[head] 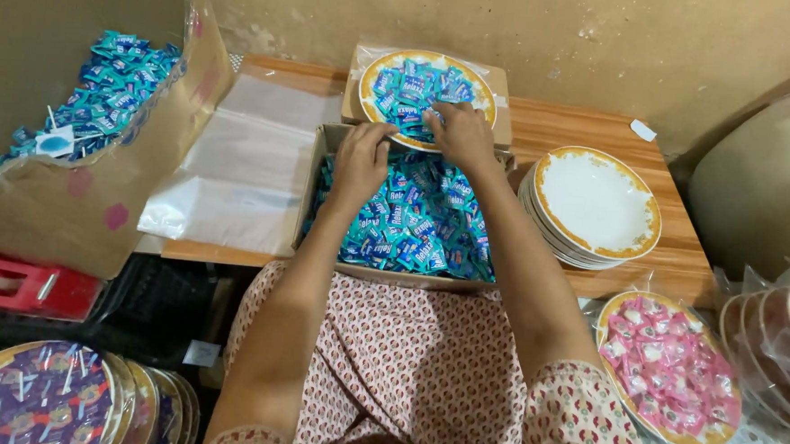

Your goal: Packaging blue packets into small boxes and placing decorative plates on top as part of a manual assembly process.

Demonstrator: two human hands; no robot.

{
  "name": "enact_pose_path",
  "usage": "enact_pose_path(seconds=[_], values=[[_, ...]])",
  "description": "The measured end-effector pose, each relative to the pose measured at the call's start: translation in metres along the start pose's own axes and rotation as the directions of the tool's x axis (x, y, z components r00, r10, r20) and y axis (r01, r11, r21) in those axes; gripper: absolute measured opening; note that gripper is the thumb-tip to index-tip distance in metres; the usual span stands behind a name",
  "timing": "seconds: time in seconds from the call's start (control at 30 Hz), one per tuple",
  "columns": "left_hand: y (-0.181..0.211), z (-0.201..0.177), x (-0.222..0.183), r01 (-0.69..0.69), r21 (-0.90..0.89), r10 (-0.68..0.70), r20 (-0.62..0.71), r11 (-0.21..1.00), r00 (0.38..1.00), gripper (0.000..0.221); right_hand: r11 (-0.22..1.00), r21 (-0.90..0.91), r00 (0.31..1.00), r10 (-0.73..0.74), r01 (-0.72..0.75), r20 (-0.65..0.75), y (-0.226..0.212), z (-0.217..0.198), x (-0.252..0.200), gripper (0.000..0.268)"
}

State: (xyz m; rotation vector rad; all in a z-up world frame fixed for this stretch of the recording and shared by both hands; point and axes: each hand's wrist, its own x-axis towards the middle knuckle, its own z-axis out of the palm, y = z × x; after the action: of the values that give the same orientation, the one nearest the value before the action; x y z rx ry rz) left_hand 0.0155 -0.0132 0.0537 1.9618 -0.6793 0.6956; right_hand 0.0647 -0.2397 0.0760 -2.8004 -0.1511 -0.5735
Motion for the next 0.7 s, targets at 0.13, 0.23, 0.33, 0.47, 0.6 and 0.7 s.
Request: enact_pose_path(seconds=[0.13,0.23,0.33,0.47,0.6,0.7], values=[[-0.009,-0.004,-0.035,0.072,-0.015,-0.071,0.009,0.997,0.997,0.031,0.999,-0.022,0.996,-0.023,0.025,0.081,-0.029,-0.007,-0.002,0.047],[-0.028,-0.001,-0.047,0.118,-0.017,-0.117,0.028,0.993,0.993,0.03,0.996,-0.068,0.995,-0.044,0.05,0.085,-0.028,0.004,0.017,0.043],[-0.037,0.002,-0.054,0.161,0.001,-0.161,0.049,0.987,0.986,0.028,0.995,-0.041,0.976,0.095,-0.088,0.197,-0.029,0.017,0.026,0.055],[-0.04,-0.001,-0.053,0.15,0.067,-0.155,0.071,0.986,0.985,0.027,0.995,-0.081,0.993,0.061,-0.052,0.104,-0.018,0.022,0.03,0.05],[-0.041,0.001,-0.056,0.22,0.122,-0.235,0.122,0.968,0.964,0.025,0.971,0.192,0.953,-0.079,0.139,-0.291,-0.007,-0.014,0.0,0.024],[-0.054,0.012,-0.06,0.263,0.131,-0.286,0.207,0.956,0.935,0.025,0.867,0.472,0.95,-0.007,0.161,-0.313,-0.027,-0.063,-0.06,0.019]])
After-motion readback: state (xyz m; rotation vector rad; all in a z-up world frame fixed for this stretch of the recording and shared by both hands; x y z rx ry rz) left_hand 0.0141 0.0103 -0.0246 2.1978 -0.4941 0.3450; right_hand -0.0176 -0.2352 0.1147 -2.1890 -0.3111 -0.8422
